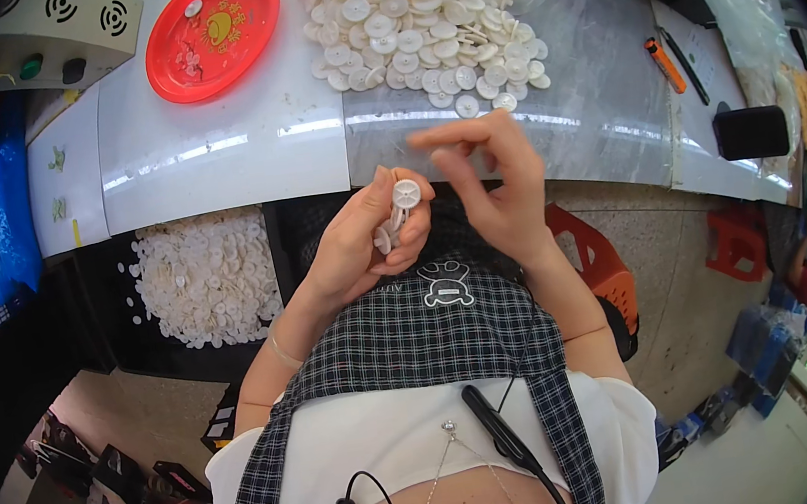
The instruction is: Assembling small white plastic circular parts by hand at a workbench.
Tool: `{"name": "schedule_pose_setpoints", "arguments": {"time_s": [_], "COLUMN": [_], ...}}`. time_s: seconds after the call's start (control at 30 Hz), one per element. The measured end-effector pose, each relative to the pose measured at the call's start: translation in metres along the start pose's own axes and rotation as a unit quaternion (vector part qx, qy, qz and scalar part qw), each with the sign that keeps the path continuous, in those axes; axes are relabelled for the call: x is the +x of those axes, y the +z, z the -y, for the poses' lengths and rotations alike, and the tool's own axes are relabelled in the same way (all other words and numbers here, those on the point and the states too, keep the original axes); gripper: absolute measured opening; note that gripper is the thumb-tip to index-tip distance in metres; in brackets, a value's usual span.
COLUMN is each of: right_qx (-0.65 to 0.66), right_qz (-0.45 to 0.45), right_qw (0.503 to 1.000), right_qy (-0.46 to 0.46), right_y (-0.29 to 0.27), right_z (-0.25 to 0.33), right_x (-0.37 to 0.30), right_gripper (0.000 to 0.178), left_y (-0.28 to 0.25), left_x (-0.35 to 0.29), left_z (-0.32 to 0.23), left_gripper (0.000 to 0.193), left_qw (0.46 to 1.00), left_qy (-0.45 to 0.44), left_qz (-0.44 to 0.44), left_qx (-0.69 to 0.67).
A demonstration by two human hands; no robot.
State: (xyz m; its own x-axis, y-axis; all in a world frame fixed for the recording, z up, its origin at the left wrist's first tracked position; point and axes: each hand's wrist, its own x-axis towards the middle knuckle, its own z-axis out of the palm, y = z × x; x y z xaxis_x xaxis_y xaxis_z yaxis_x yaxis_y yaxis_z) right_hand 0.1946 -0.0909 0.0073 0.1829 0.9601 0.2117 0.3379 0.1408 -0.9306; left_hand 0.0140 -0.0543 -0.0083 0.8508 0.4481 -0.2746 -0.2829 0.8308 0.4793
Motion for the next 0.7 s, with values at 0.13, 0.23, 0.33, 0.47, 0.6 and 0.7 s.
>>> {"name": "schedule_pose_setpoints", "arguments": {"time_s": [0.13, 0.23, 0.33, 0.47, 0.6, 0.7], "right_qx": [-0.264, -0.307, -0.282, -0.257, -0.193, -0.143], "right_qz": [-0.076, -0.058, -0.019, 0.020, 0.012, -0.004], "right_qw": [0.951, 0.940, 0.945, 0.943, 0.960, 0.978], "right_qy": [-0.139, -0.137, -0.164, -0.209, -0.202, -0.153], "right_y": [-0.013, -0.016, -0.017, -0.017, -0.014, -0.012], "right_z": [-0.017, -0.019, -0.024, -0.028, -0.027, -0.025], "right_x": [0.001, -0.008, -0.018, -0.024, -0.025, -0.021], "right_gripper": [0.022, 0.025, 0.029, 0.028, 0.024, 0.021], "left_y": [0.001, 0.003, 0.001, 0.001, 0.001, 0.001], "left_x": [0.000, -0.001, -0.001, -0.001, 0.000, 0.000], "left_z": [-0.002, -0.003, -0.002, 0.000, 0.002, 0.002], "left_gripper": [0.046, 0.046, 0.045, 0.042, 0.041, 0.041], "left_qw": [0.998, 0.998, 0.999, 0.999, 0.997, 0.997], "left_qy": [-0.010, -0.015, -0.006, 0.021, 0.045, 0.044], "left_qz": [0.000, -0.013, -0.018, -0.021, -0.011, -0.014], "left_qx": [-0.056, -0.058, -0.046, 0.011, 0.060, 0.064]}}
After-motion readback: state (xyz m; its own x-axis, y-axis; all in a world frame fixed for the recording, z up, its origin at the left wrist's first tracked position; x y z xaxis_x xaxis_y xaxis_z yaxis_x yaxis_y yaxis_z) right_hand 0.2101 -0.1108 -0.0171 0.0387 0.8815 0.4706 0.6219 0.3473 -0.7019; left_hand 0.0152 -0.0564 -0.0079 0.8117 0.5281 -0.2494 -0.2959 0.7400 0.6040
